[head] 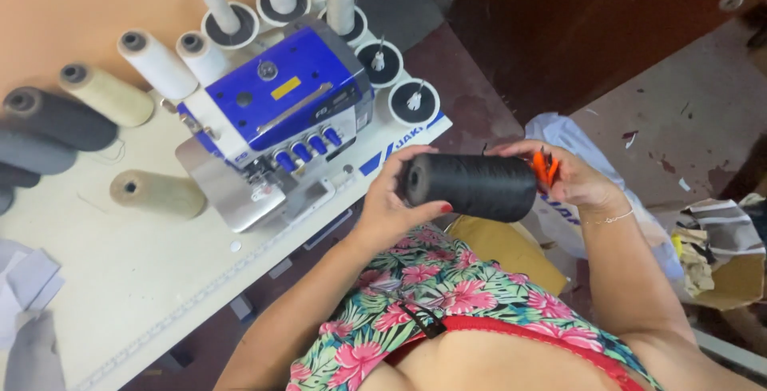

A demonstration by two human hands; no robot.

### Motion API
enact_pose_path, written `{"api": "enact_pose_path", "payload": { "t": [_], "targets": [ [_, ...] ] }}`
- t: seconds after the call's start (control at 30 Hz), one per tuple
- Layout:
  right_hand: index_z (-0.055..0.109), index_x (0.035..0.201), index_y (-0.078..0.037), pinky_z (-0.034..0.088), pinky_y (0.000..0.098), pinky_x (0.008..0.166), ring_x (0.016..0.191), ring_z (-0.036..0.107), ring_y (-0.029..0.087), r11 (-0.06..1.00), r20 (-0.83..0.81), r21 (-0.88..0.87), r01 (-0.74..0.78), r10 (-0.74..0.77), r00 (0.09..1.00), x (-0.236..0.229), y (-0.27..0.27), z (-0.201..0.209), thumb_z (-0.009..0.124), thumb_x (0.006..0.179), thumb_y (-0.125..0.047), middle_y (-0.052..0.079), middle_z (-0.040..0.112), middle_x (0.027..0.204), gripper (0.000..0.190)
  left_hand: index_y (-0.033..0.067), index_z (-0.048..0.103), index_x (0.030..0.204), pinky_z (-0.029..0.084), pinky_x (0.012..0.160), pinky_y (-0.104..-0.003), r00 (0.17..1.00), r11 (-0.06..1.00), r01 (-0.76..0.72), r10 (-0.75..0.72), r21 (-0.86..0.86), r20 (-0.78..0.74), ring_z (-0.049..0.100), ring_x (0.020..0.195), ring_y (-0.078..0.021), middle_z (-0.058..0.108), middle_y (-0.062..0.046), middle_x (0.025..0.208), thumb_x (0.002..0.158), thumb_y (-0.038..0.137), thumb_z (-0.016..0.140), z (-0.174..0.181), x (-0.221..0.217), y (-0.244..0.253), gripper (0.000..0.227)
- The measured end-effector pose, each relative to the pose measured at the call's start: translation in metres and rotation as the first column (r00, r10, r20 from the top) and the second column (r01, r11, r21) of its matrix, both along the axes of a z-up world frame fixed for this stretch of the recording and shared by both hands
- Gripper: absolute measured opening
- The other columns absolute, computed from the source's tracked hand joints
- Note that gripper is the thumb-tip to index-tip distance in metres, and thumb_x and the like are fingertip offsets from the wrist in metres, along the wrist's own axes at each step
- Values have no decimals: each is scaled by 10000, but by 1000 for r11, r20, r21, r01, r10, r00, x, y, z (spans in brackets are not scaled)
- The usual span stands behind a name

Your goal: The person handles several spools of thread, pulling ends and cutting them with small shears, then feeds the thread through various guides and tension disks on a blue industrial sewing machine.

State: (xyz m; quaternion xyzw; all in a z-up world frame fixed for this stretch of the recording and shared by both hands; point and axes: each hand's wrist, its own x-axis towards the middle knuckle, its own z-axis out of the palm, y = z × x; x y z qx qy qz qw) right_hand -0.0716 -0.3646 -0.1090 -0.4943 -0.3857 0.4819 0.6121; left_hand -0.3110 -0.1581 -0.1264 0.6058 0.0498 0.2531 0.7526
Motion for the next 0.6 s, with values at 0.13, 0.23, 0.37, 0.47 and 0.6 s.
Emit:
{"api": "enact_pose_path", "payload": {
  "t": [0.13, 0.23, 0.37, 0.47, 0.6],
  "targets": [
    [415, 1497, 82, 507, 420, 1055, 1259, 589, 303, 997, 304, 18, 75, -77, 950, -73, 22, 28, 988, 352, -268, 235, 501, 1509, 1327, 35, 526, 1403, 607, 898, -306, 986, 974, -119, 139, -191, 93, 587, 1178, -263, 596, -162, 1351, 684, 131, 974, 16, -63, 11, 852],
    [343, 1536, 61, 466, 427, 1100, 1303, 544, 321, 988, 447, 152, 18, -84, 891, -114, 54, 53, 1000, 319, -251, 256, 471, 1509, 1418, 27, 520, 1412, 619, 915, -279, 947, 946, -209, 259, -249, 188, 612, 1176, -235, 598, -159, 1364, 703, 126, 968, 29, -99, 21, 845],
    [273, 1562, 77, 427, 415, 1137, 1325, 533, 323, 941, 651, 309, -138, -103, 752, -153, 109, 86, 1022, 398, -303, 291, 496, 1484, 1436, 26, 527, 1414, 623, 937, -253, 836, 889, -350, 439, -297, 329, 656, 1151, -187, 620, -135, 1327, 752, 115, 942, 34, -138, 45, 787],
    [350, 1546, -44, 396, 338, 1194, 1401, 444, 217, 937, 704, 305, -173, -99, 704, -192, 140, 112, 839, 725, -369, 124, 382, 1573, 1010, 51, 503, 1425, 529, 1029, -329, 797, 878, -423, 478, -223, 370, 580, 1174, -178, 574, -76, 1318, 848, 377, 907, 53, -185, 60, 776],
    [348, 1549, -70, 469, 321, 1118, 1317, 507, 198, 887, 585, 329, -324, 78, 807, -241, 197, 125, 779, 802, -423, 85, 458, 1456, 932, 84, 217, 1651, 537, 1175, -411, 733, 858, -374, 506, -352, 456, 538, 1427, -246, 507, -106, 1525, 660, 639, 943, 26, -213, 72, 1348]
  ]
}}
